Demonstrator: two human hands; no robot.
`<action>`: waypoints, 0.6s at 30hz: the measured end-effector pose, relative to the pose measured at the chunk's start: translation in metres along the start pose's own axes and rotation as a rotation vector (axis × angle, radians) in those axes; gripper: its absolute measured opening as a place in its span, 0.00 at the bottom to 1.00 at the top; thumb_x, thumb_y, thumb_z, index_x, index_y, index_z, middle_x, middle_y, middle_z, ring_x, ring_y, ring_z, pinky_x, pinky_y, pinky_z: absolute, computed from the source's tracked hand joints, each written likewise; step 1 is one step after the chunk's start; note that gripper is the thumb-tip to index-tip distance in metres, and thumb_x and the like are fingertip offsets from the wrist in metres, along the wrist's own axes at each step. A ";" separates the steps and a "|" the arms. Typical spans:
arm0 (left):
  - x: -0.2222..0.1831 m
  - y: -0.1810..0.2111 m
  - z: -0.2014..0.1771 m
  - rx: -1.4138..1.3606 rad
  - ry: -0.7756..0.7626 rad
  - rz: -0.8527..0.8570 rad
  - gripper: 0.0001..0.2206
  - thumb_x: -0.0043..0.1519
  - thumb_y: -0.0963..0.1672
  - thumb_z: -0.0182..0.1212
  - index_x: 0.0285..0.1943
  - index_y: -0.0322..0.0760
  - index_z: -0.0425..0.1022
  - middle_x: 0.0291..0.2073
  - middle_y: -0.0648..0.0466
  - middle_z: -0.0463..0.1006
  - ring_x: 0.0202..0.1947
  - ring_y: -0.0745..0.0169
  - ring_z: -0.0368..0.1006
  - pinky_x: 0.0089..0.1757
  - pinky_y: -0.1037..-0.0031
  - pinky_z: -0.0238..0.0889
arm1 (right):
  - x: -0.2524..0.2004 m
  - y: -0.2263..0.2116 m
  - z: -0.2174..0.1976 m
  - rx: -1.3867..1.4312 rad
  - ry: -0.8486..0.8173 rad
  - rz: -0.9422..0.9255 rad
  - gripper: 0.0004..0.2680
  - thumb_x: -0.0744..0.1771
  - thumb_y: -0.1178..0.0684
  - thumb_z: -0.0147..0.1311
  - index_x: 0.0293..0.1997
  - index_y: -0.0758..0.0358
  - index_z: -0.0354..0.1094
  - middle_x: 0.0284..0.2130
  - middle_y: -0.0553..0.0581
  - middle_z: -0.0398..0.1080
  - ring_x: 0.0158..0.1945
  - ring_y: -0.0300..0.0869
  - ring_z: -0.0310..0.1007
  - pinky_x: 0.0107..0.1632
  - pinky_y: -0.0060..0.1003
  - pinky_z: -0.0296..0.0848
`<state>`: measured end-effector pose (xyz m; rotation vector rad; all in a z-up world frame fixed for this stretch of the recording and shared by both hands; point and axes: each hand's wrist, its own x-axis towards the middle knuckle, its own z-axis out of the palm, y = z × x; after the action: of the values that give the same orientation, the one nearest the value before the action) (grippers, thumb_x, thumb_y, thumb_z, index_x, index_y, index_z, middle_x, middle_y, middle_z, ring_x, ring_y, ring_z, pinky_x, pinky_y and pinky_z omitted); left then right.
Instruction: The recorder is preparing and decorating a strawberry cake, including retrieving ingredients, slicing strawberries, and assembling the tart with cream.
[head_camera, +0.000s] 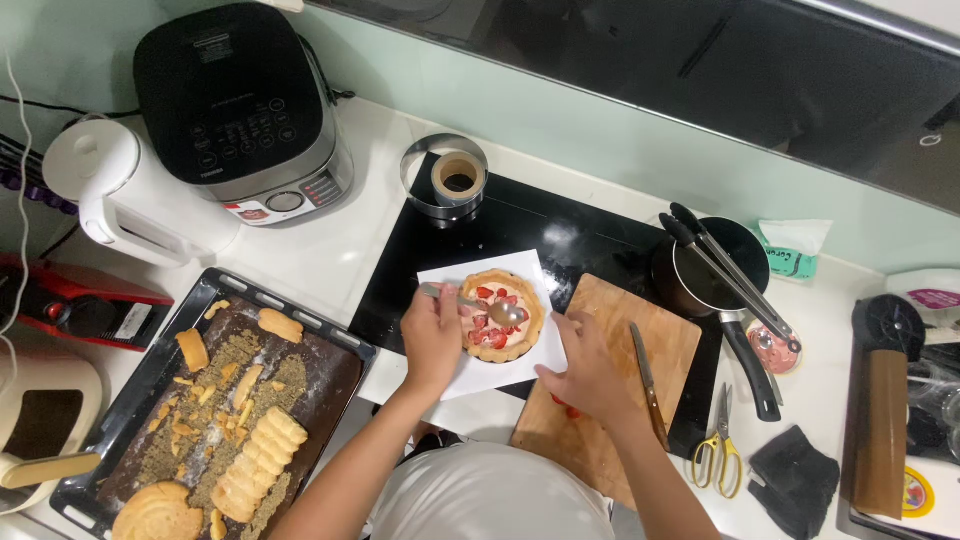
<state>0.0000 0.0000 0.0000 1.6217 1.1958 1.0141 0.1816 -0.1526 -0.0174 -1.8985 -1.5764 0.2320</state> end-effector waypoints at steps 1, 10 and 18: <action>-0.001 -0.004 -0.002 -0.002 0.004 0.004 0.11 0.71 0.44 0.53 0.40 0.30 0.73 0.24 0.50 0.80 0.24 0.62 0.77 0.32 0.72 0.68 | 0.001 -0.001 0.001 -0.001 0.002 -0.005 0.26 0.58 0.54 0.67 0.60 0.69 0.62 0.52 0.68 0.60 0.51 0.60 0.69 0.46 0.46 0.74; 0.009 -0.008 -0.016 -0.107 -0.056 -0.086 0.11 0.70 0.44 0.53 0.40 0.30 0.73 0.24 0.52 0.79 0.26 0.71 0.74 0.31 0.76 0.68 | -0.027 0.000 0.047 0.077 -0.023 0.105 0.28 0.60 0.52 0.69 0.62 0.77 0.59 0.54 0.65 0.57 0.48 0.54 0.72 0.45 0.39 0.77; 0.007 0.005 -0.003 -0.028 0.057 0.093 0.09 0.71 0.43 0.52 0.44 0.29 0.72 0.29 0.50 0.82 0.31 0.63 0.81 0.35 0.74 0.72 | -0.030 -0.018 0.062 0.170 -0.171 0.376 0.27 0.61 0.48 0.65 0.61 0.74 0.56 0.60 0.67 0.52 0.53 0.56 0.68 0.54 0.44 0.73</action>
<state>-0.0003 0.0068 0.0063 1.6488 1.1478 1.1380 0.1266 -0.1571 -0.0623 -2.0680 -1.2454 0.6835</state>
